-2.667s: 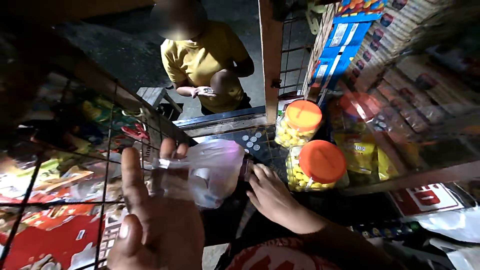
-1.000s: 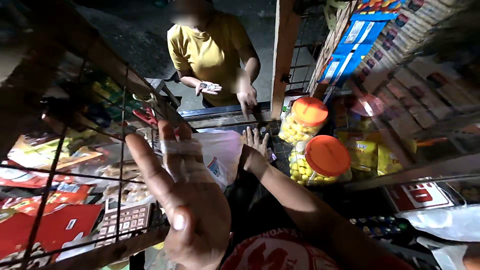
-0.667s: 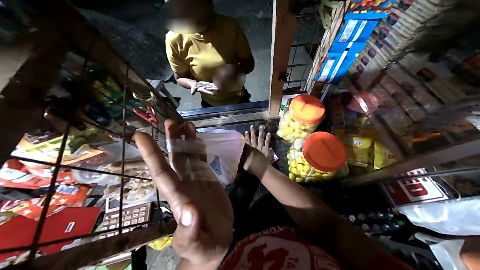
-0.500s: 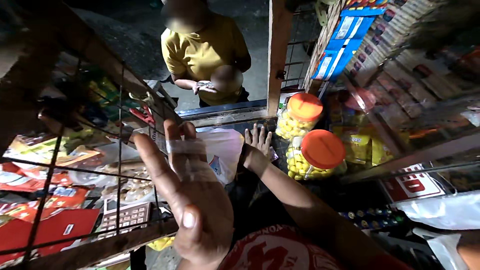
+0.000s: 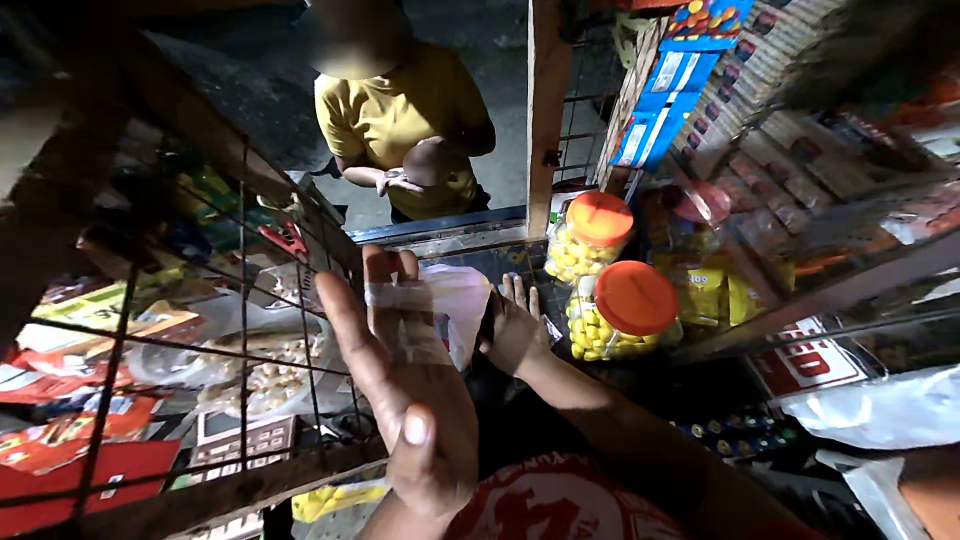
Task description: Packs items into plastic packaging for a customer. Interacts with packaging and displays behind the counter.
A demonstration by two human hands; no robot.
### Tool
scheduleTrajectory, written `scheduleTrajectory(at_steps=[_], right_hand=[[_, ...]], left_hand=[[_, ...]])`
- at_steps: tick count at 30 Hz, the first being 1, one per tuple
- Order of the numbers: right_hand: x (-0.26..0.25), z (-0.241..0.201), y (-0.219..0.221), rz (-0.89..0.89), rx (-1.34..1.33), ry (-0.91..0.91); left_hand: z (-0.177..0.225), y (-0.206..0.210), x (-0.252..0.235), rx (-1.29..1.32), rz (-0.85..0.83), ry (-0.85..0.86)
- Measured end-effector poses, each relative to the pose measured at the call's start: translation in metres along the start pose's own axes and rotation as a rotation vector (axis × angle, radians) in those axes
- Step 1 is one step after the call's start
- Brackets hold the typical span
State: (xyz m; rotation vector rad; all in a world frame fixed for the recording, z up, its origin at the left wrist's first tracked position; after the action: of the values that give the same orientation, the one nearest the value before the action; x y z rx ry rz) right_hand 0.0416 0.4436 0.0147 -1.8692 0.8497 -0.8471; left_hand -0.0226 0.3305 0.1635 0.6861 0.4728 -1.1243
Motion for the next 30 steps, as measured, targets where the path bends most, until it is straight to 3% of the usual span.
scheduleTrajectory(at_steps=[10, 19, 20, 22, 23, 26, 28, 29, 30], right_hand=[[0.049, -0.004, 0.008, 0.089, 0.072, -0.100], [0.058, -0.023, -0.018, 0.325, -0.267, -0.174], [0.068, -0.031, -0.044, 0.222, -0.285, -0.147], [0.086, -0.053, -0.113, -0.179, -0.330, -0.010], [0.085, -0.054, -0.114, -0.195, -0.366, 0.003], [0.076, -0.047, -0.069, 0.170, -0.469, -0.127], [0.081, -0.057, -0.090, -0.032, -0.338, -0.067], [0.078, -0.047, -0.074, 0.013, -0.298, -0.147], [0.064, -0.022, -0.028, 0.310, -0.399, -0.361]], left_hand=[[-0.002, 0.001, 0.000, 0.053, 0.012, -0.040], [-0.008, 0.003, 0.000, 0.104, 0.015, -0.080], [-0.009, 0.003, 0.000, 0.111, 0.011, -0.098], [-0.013, 0.004, 0.000, 0.129, 0.020, -0.125], [-0.014, 0.004, -0.001, 0.125, 0.021, -0.134], [-0.019, 0.005, -0.002, 0.119, 0.022, -0.161], [-0.022, 0.006, -0.002, 0.139, 0.022, -0.173], [-0.022, 0.007, -0.001, 0.142, 0.019, -0.166], [-0.022, 0.008, 0.000, 0.143, 0.010, -0.145]])
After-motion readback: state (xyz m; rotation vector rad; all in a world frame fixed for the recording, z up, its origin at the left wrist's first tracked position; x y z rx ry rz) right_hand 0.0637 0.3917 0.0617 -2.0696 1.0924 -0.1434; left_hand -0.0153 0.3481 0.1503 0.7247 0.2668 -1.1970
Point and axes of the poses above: each hand's wrist, its own x-axis away from the middle knuckle, its own y-axis out of the palm, z = x × y, the point moved 1 cm from there along -x, towards the middle knuckle, and after that the axes turned 1 degree about x, right-handed, at the moved point
